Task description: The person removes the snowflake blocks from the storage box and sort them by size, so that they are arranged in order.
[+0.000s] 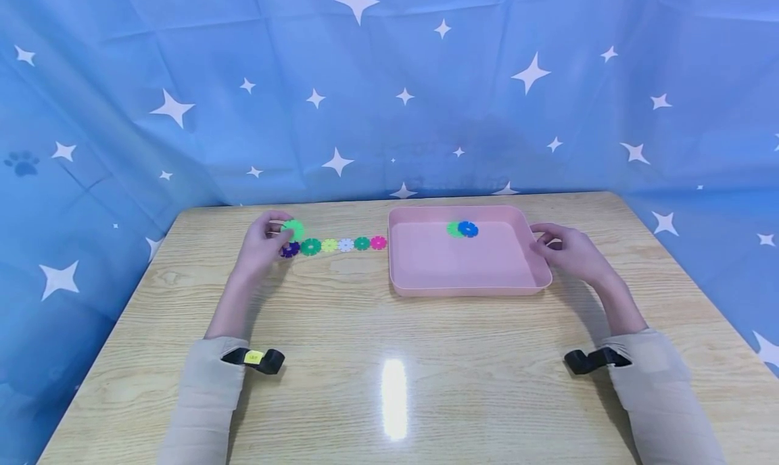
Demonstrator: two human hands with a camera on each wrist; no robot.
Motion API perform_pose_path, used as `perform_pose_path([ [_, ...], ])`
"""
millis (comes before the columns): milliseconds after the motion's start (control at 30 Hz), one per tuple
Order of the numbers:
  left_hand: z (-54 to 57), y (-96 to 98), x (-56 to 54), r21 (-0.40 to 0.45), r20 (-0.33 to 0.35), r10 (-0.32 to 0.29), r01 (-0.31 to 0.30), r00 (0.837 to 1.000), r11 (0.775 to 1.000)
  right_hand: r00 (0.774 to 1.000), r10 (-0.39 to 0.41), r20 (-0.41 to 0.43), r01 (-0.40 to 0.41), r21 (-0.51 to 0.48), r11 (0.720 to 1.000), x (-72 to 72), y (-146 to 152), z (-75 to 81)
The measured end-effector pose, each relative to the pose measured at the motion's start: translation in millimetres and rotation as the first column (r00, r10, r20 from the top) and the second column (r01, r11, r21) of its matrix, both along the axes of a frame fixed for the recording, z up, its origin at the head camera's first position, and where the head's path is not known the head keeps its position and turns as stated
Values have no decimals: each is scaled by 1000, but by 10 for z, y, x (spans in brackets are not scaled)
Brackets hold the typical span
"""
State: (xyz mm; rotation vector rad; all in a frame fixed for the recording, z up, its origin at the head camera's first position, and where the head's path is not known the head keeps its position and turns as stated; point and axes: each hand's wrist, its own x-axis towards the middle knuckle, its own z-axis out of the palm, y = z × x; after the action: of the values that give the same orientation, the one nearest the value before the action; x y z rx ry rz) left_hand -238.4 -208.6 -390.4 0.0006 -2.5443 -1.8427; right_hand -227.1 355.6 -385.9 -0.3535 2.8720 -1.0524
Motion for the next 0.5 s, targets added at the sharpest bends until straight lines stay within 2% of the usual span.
perform_pose_path([
  [300,-63,-342,58,-69,35,56,-53,998,996,1000,9,-9,-10,-22,1000,37,-25,28],
  [500,-77,-435,87,-146,81,96,-83,992,986,1000,11,-12,-12,-19,1000,33,-15,17],
])
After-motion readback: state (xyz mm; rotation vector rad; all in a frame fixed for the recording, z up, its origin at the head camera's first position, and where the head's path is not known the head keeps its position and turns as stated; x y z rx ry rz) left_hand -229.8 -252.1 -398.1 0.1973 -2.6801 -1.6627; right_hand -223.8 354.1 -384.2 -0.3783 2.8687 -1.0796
